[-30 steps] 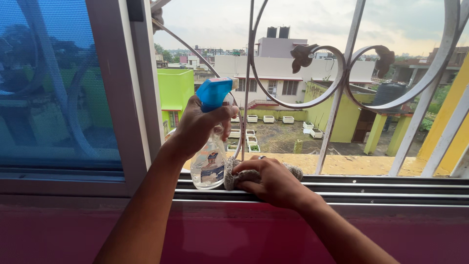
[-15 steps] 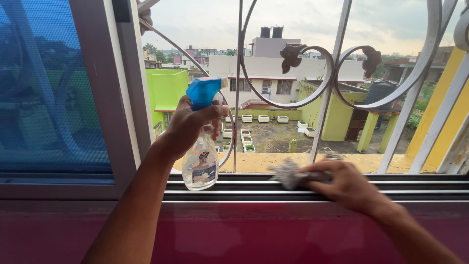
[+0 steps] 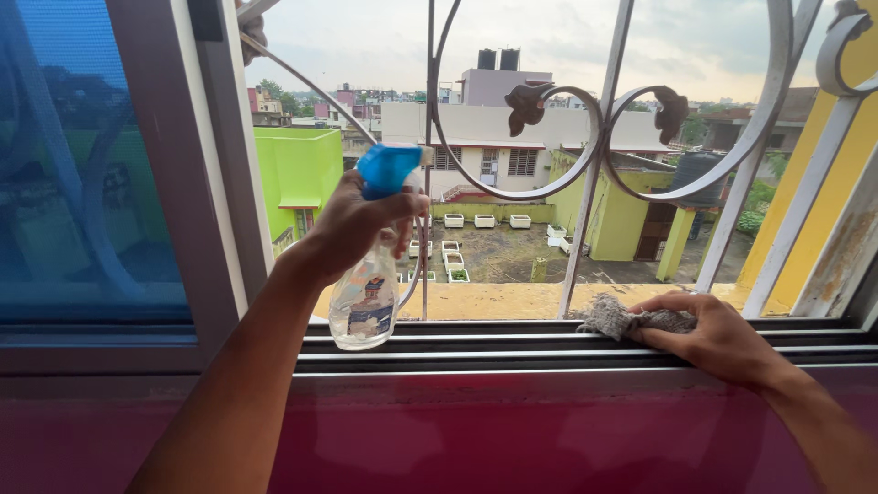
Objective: The person sprays a cleaning solution onto the lower metal window frame and wipes it with a cloth. They repeatedly spray and wipe along the frame, moving from right to left and back, focusing on the horizontal track and vertical edges.
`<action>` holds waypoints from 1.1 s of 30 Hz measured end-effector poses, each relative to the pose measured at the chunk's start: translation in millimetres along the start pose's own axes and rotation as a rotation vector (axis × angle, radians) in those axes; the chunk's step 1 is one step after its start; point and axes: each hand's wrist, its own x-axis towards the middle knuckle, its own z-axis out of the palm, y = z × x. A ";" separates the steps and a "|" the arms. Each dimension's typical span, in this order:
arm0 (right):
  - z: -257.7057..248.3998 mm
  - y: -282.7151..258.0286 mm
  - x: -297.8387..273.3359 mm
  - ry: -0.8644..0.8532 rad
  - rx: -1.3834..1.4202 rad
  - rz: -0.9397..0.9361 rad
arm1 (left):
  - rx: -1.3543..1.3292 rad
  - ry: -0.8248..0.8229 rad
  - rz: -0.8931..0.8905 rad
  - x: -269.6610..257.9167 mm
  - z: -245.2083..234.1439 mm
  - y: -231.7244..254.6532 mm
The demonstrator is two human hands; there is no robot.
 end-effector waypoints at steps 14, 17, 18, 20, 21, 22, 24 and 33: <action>1.8 -22.0 -3.0 0.099 -0.073 0.046 | 0.402 -0.488 -0.372 30.5 35.2 -5.7; 2.1 -22.8 -3.2 0.100 -0.075 0.048 | 0.505 -0.525 -0.429 31.2 45.7 -0.3; 1.8 -23.5 -3.9 0.102 -0.077 0.061 | 0.554 -0.537 -0.451 30.7 48.9 2.1; 1.1 -24.8 -4.9 0.102 -0.076 0.072 | 0.610 -0.541 -0.450 30.1 54.2 6.1; 0.7 -24.9 -5.1 0.102 -0.072 0.069 | 0.638 -0.543 -0.449 29.9 56.1 7.2; 0.5 -24.5 -5.4 0.102 -0.068 0.067 | 0.643 -0.546 -0.454 29.6 57.4 7.5; 1.1 -22.7 -5.1 0.104 -0.076 0.062 | 0.653 -0.552 -0.461 29.8 60.2 5.7; 0.7 -20.2 -5.2 0.111 -0.076 0.052 | 0.574 -0.507 -0.507 36.0 66.3 9.6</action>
